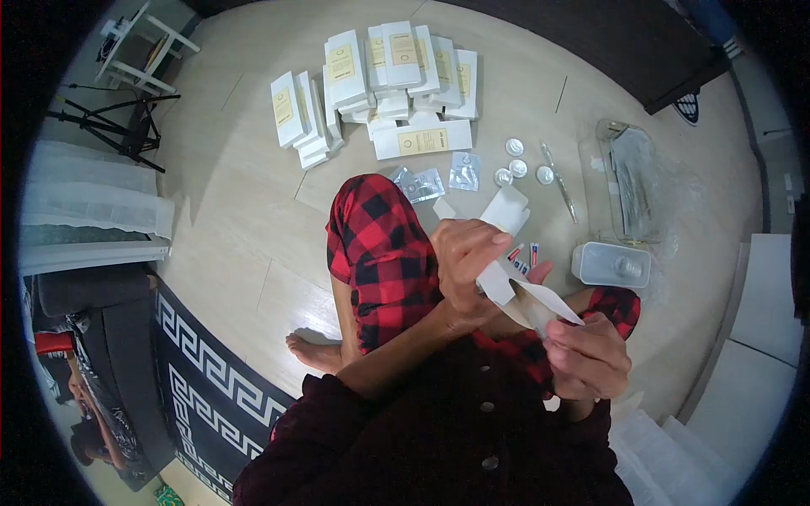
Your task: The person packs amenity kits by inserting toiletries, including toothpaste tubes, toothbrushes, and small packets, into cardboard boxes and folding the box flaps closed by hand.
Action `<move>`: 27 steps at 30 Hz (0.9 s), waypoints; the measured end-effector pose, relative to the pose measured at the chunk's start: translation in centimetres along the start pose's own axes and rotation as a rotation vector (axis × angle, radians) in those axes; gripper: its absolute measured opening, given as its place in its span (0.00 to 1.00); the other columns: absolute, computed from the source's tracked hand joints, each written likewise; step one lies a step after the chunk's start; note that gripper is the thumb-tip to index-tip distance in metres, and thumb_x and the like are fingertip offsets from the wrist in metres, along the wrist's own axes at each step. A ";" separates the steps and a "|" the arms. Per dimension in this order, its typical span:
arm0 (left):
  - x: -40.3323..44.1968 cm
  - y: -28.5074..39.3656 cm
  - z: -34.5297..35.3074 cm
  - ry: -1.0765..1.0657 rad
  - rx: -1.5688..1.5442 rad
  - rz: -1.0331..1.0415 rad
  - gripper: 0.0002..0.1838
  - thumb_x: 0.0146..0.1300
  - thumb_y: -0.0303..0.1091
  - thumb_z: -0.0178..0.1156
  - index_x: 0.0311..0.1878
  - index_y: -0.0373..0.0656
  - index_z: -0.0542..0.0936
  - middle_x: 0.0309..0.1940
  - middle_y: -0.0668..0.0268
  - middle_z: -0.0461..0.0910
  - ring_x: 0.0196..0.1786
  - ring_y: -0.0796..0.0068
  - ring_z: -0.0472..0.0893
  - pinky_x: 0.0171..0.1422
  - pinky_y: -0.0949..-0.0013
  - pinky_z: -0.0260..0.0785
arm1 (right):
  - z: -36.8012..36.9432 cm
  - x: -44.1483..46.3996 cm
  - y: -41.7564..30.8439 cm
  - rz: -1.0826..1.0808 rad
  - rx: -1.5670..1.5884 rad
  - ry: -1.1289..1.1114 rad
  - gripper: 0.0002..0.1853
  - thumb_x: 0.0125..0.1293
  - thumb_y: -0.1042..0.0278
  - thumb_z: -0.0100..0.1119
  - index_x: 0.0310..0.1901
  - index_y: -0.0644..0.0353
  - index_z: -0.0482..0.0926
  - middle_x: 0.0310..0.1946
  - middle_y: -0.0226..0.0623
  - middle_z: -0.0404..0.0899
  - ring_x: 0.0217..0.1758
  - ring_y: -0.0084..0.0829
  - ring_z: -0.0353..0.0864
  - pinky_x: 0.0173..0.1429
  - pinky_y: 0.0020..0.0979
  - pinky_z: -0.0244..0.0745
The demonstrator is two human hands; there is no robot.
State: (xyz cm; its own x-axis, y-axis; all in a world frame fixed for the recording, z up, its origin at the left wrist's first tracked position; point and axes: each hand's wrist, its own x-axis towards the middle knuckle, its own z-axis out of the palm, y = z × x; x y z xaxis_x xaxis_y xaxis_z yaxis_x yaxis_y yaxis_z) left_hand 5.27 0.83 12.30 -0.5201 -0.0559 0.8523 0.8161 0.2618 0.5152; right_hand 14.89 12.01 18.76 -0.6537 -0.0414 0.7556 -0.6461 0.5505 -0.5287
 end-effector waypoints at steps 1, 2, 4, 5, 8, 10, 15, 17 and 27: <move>-0.1 0.0 0.0 -0.010 -0.027 -0.010 0.43 0.34 0.35 0.78 0.54 0.42 0.62 0.40 0.61 0.67 0.35 0.70 0.70 0.37 0.68 0.63 | 0.3 -0.7 0.1 0.050 0.138 0.126 0.08 0.49 0.82 0.64 0.32 0.60 0.82 0.36 0.45 0.82 0.27 0.25 0.79 0.27 0.23 0.72; -0.1 0.1 0.1 -0.020 -0.056 -0.019 0.43 0.34 0.34 0.78 0.54 0.42 0.62 0.40 0.61 0.67 0.35 0.70 0.70 0.37 0.68 0.63 | 0.5 -1.0 0.0 0.053 0.136 0.127 0.08 0.49 0.82 0.64 0.32 0.60 0.82 0.36 0.45 0.82 0.27 0.25 0.79 0.27 0.23 0.72; -0.3 -0.2 0.1 -0.030 -0.038 -0.037 0.44 0.34 0.34 0.78 0.54 0.41 0.62 0.40 0.61 0.67 0.35 0.70 0.70 0.37 0.68 0.63 | 0.9 -1.3 -0.4 0.224 0.423 0.392 0.05 0.50 0.82 0.63 0.28 0.63 0.78 0.34 0.51 0.81 0.28 0.33 0.81 0.28 0.27 0.77; -0.4 -0.3 0.1 -0.038 -0.018 -0.052 0.44 0.33 0.34 0.78 0.54 0.41 0.62 0.39 0.61 0.67 0.34 0.70 0.70 0.37 0.67 0.63 | 0.7 -1.5 -0.6 0.224 0.421 0.394 0.05 0.50 0.82 0.63 0.28 0.63 0.78 0.34 0.51 0.81 0.28 0.33 0.81 0.28 0.27 0.77; -0.3 -0.5 -0.1 -0.058 0.023 -0.032 0.44 0.33 0.34 0.79 0.54 0.42 0.61 0.39 0.61 0.67 0.35 0.70 0.70 0.37 0.67 0.63 | 0.3 -1.9 -0.5 0.364 0.432 0.401 0.07 0.56 0.79 0.58 0.33 0.56 0.71 0.31 0.38 0.72 0.26 0.27 0.72 0.27 0.23 0.68; -0.2 -0.4 -0.3 -0.076 0.028 -0.037 0.45 0.33 0.34 0.79 0.54 0.42 0.61 0.38 0.61 0.67 0.35 0.70 0.71 0.38 0.67 0.63 | 0.0 -1.8 -0.7 0.326 0.370 0.388 0.06 0.57 0.77 0.57 0.34 0.57 0.71 0.31 0.38 0.72 0.25 0.27 0.71 0.25 0.23 0.68; -0.3 -0.2 -0.3 -0.106 0.047 -0.043 0.45 0.32 0.34 0.79 0.54 0.42 0.61 0.39 0.61 0.67 0.35 0.70 0.71 0.40 0.66 0.63 | -3.8 1.1 -1.2 -0.067 0.244 0.210 0.09 0.56 0.77 0.60 0.38 0.58 0.73 0.35 0.48 0.78 0.26 0.35 0.80 0.28 0.29 0.79; -0.1 -0.1 -0.3 -0.105 0.036 -0.049 0.45 0.33 0.34 0.79 0.54 0.42 0.61 0.39 0.61 0.67 0.36 0.71 0.71 0.40 0.65 0.62 | -4.9 2.8 -1.8 -0.134 0.175 0.169 0.11 0.57 0.74 0.59 0.41 0.56 0.71 0.37 0.48 0.78 0.25 0.33 0.79 0.25 0.28 0.78; -0.4 -0.2 -0.3 -0.078 -0.022 -0.058 0.43 0.34 0.33 0.78 0.54 0.42 0.61 0.39 0.61 0.67 0.36 0.71 0.71 0.39 0.66 0.62 | -1.4 5.6 -1.2 -0.013 -0.306 -0.354 0.18 0.50 0.71 0.65 0.45 0.56 0.78 0.39 0.34 0.80 0.25 0.26 0.71 0.29 0.24 0.66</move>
State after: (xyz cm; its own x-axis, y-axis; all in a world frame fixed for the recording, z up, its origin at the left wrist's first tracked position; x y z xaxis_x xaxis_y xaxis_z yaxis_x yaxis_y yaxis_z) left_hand 5.37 0.55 11.92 -0.5840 0.0047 0.8117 0.7888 0.2393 0.5661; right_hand 12.55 12.30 24.11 -0.7748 -0.3030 0.5548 -0.5441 0.7664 -0.3414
